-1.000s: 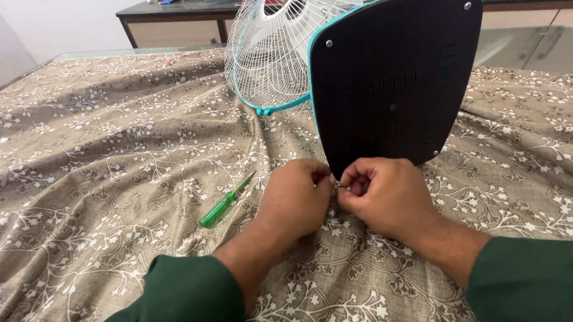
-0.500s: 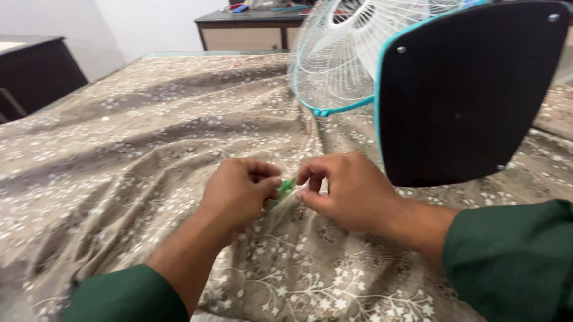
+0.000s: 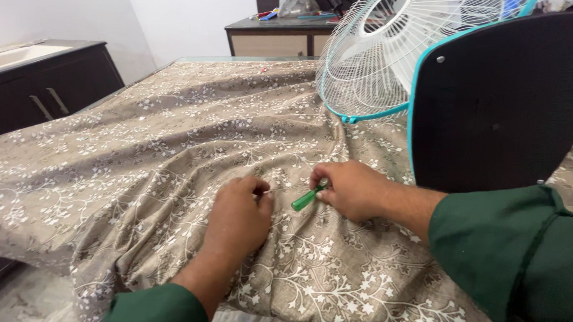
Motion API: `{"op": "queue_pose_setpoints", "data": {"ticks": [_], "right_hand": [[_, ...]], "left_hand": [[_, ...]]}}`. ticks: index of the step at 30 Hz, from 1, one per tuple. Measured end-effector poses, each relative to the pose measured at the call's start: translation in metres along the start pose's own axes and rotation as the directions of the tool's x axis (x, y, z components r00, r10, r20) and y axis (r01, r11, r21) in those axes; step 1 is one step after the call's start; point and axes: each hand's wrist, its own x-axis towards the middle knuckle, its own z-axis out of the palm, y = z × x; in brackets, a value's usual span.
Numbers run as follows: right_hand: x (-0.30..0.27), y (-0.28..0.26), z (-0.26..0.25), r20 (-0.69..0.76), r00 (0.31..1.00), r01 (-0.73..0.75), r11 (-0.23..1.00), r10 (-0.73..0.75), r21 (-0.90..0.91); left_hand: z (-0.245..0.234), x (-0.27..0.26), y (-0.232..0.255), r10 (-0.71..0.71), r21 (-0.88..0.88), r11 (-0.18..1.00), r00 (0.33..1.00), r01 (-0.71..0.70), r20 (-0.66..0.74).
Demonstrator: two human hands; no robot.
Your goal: The person reassembles a table fan by attaching the fan blades to the motor hub, securing them with a black cap, and then fastening the front and rear wire cages to the fan body using a screwdriver.
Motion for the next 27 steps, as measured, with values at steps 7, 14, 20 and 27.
{"op": "queue_pose_setpoints", "data": {"ticks": [7,14,20,27], "right_hand": [[-0.028,0.025,-0.004,-0.150,0.987,0.110,0.913,-0.055,0.393],[-0.088,0.022,-0.042,0.165,0.967,-0.215,0.277,0.192,0.937],[-0.125,0.032,-0.079,0.157,0.934,-0.211,0.138,0.321,0.968],[-0.123,0.063,-0.102,-0.060,0.964,0.104,-0.161,0.259,0.981]], "left_hand": [[0.001,0.011,-0.010,-0.103,0.064,0.993,0.994,0.099,0.048],[-0.004,0.039,0.019,-0.372,0.060,0.928,0.899,0.368,0.229],[0.028,0.055,0.092,-0.083,-0.357,0.921,0.972,0.159,0.219],[0.051,0.102,0.166,0.087,-0.706,0.708,0.988,0.026,0.124]]}}
